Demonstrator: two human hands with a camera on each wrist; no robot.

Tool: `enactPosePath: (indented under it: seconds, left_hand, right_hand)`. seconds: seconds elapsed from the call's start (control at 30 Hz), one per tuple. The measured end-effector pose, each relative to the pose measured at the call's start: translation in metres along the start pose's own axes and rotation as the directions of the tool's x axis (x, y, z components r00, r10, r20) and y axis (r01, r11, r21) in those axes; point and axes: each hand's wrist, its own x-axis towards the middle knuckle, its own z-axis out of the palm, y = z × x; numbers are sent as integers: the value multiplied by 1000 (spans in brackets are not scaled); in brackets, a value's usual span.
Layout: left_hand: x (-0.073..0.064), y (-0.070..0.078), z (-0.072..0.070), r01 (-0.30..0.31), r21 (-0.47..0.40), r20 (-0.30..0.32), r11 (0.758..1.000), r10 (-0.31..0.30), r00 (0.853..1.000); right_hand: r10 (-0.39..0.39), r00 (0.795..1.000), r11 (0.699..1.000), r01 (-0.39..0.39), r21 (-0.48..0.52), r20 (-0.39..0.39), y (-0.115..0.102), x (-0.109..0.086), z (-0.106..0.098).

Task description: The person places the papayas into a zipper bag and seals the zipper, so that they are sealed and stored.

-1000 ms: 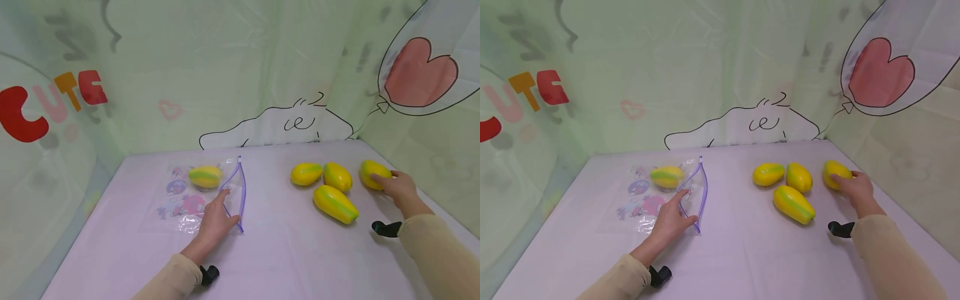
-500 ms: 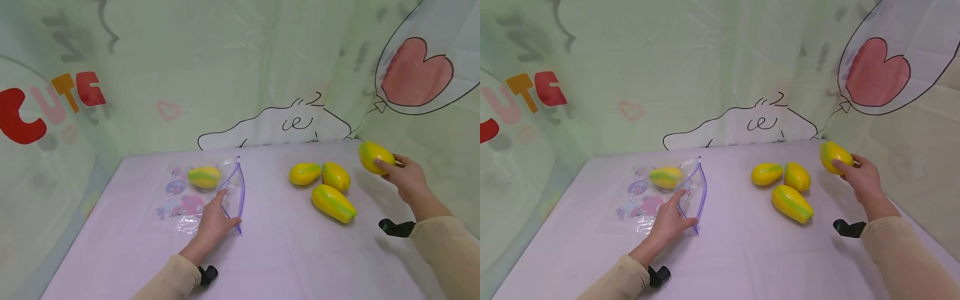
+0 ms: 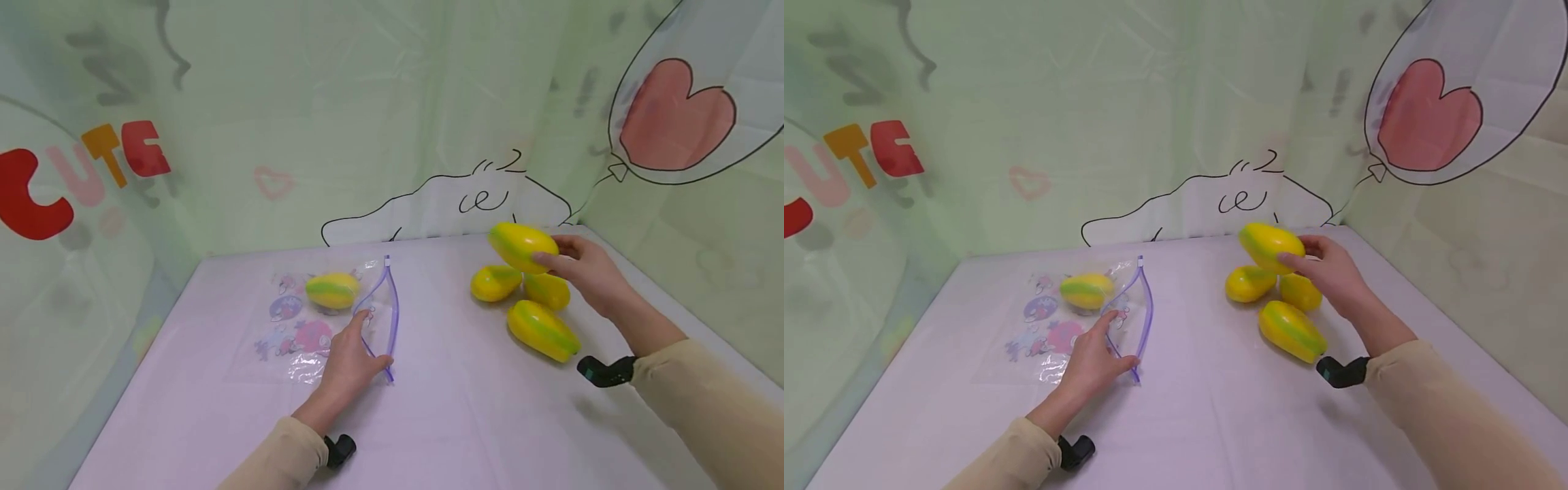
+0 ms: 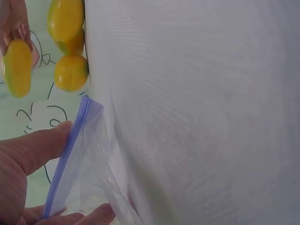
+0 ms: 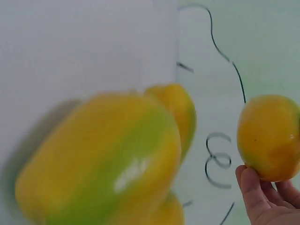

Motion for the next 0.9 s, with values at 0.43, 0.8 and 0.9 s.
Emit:
enactPosePath:
  seconds: [0.43, 0.8, 0.9]
  left_hand:
    - [2, 3, 1, 39, 3, 14, 999, -39, 999]
    - [1, 10, 7, -13, -5, -18, 1000, 13, 1000]
    - [2, 13, 9, -13, -6, -19, 1000, 13, 1000]
  right_hand:
    - [-47, 987, 996, 58, -69, 155, -24, 10, 84]
    - [-24, 978, 999, 33, -40, 208, -33, 24, 139]
    - [-42, 980, 997, 53, -52, 194, -33, 30, 148]
